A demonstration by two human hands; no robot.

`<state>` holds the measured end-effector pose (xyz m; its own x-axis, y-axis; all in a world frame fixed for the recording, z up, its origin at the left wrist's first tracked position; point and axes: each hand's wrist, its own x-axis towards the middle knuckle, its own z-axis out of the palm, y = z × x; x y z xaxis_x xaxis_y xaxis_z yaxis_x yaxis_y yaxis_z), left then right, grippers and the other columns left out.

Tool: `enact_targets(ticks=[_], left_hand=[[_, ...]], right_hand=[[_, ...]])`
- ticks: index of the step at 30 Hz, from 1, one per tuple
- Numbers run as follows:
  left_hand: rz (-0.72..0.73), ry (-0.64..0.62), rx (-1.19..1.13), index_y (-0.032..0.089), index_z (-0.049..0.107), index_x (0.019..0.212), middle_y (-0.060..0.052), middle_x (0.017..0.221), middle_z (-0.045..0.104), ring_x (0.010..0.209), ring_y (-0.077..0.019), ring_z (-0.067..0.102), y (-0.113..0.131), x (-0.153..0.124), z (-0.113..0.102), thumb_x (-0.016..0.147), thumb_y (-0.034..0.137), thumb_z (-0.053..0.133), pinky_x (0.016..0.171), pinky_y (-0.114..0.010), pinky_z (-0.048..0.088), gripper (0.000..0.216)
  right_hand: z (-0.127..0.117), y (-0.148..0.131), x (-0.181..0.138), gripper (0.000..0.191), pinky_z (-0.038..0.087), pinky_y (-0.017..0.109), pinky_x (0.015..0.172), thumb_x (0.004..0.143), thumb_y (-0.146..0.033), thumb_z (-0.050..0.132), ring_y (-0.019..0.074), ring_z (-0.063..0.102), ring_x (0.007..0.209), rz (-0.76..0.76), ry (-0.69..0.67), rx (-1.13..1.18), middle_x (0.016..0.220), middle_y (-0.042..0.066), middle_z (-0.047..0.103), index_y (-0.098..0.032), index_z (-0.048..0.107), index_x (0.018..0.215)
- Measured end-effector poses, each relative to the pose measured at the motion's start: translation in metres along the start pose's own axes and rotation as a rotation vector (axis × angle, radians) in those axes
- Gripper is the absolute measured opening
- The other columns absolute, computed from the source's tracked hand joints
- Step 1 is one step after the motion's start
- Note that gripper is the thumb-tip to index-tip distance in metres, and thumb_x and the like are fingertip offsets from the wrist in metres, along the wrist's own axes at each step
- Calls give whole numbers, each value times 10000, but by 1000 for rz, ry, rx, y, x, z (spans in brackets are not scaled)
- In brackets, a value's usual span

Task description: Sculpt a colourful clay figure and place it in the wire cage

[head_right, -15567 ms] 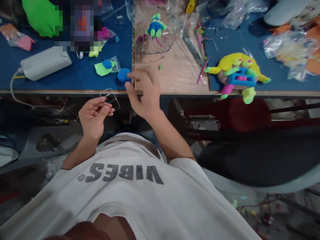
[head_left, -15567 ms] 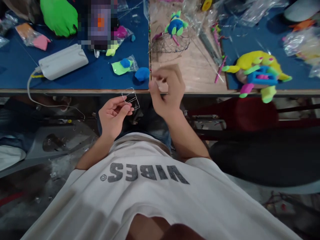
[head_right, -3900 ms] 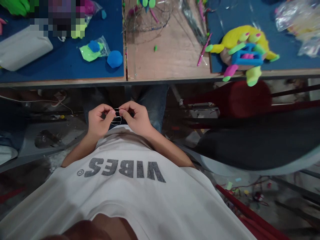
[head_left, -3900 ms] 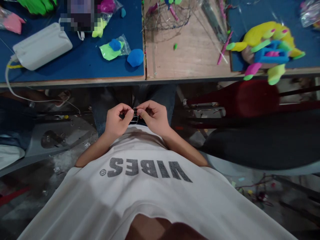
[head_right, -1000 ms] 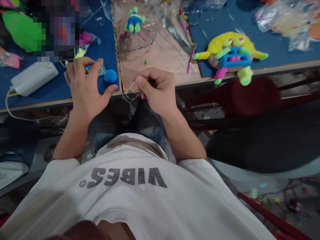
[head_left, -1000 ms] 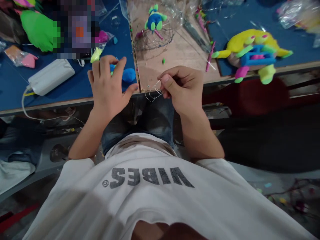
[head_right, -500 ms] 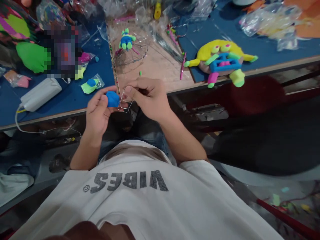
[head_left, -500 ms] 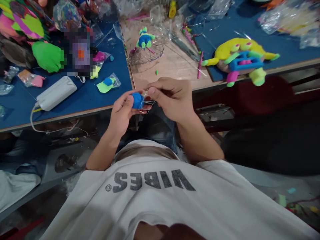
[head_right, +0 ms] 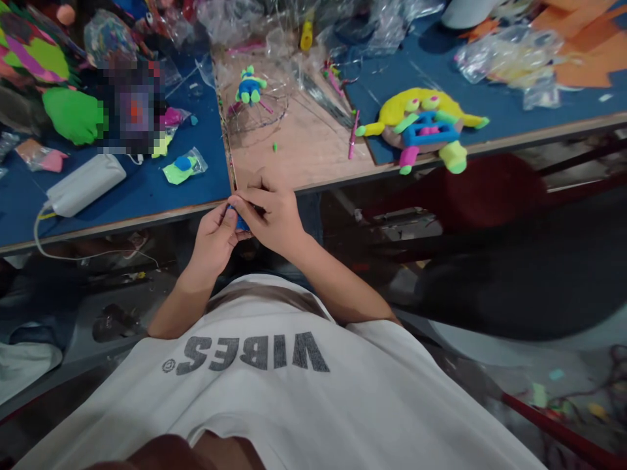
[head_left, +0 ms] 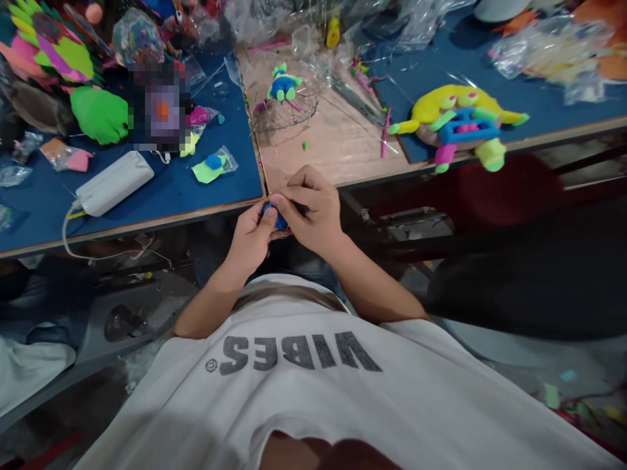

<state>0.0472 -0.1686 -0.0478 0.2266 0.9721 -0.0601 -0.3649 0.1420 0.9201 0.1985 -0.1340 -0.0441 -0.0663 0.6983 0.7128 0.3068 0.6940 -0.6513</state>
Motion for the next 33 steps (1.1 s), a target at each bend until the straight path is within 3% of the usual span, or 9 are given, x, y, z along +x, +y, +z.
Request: enact_targets(ticks=[4,10,15,18,24,29,33], left_hand=[[50,16,41,200,791,1153,-63,1087,808,1073,-242,804,-9,2,-4,888,709,857,930,-381,726,577],[88,26,89,188,810,1076,-42,960,780,875,-212,788,-15,2,-8,907,687,846,775,-343,727,528],[130,40,-21,199,799,1086,-33,959,775,853,-169,768,-7,-5,-3,930,618,858,787,-296,711,452],[130,70,-63,206,786,1053,-25,929,763,860,-167,769,-6,-8,-1,911,674,853,795,-283,710,494],[133,143,55,170,783,969,-8,833,729,672,-121,719,-13,-11,-1,945,635,835,656,-239,689,469],[132,131,135,158,802,954,2,745,699,547,-90,629,-15,-11,-1,932,663,834,542,-203,620,506],[183,143,153,174,820,960,-23,810,739,663,-114,680,-22,-8,-7,929,652,844,629,-204,630,480]], right_hand=[[4,6,-4,332,516,356,701,1094,-477,653,178,614,778,50,-28,55,817,30,617,-233,795,921],[2,5,-7,308,551,363,778,1079,-505,671,190,674,847,88,-89,154,906,42,716,-224,762,992],[-9,2,-11,363,590,333,811,1041,-548,739,191,737,925,179,-119,303,1053,68,786,-213,779,1176],[-14,-1,-17,330,623,325,839,1019,-499,785,188,763,952,235,-141,351,1094,62,815,-233,801,1213],[-8,-8,-29,398,670,334,735,848,-584,933,188,739,817,398,-52,364,919,30,807,-238,845,1025],[-6,-12,-30,453,655,313,638,763,-621,981,186,711,767,433,6,373,842,23,767,-225,814,907],[-6,-9,-32,398,625,277,537,767,-504,1003,172,704,718,479,-33,408,865,13,764,-220,804,962]])
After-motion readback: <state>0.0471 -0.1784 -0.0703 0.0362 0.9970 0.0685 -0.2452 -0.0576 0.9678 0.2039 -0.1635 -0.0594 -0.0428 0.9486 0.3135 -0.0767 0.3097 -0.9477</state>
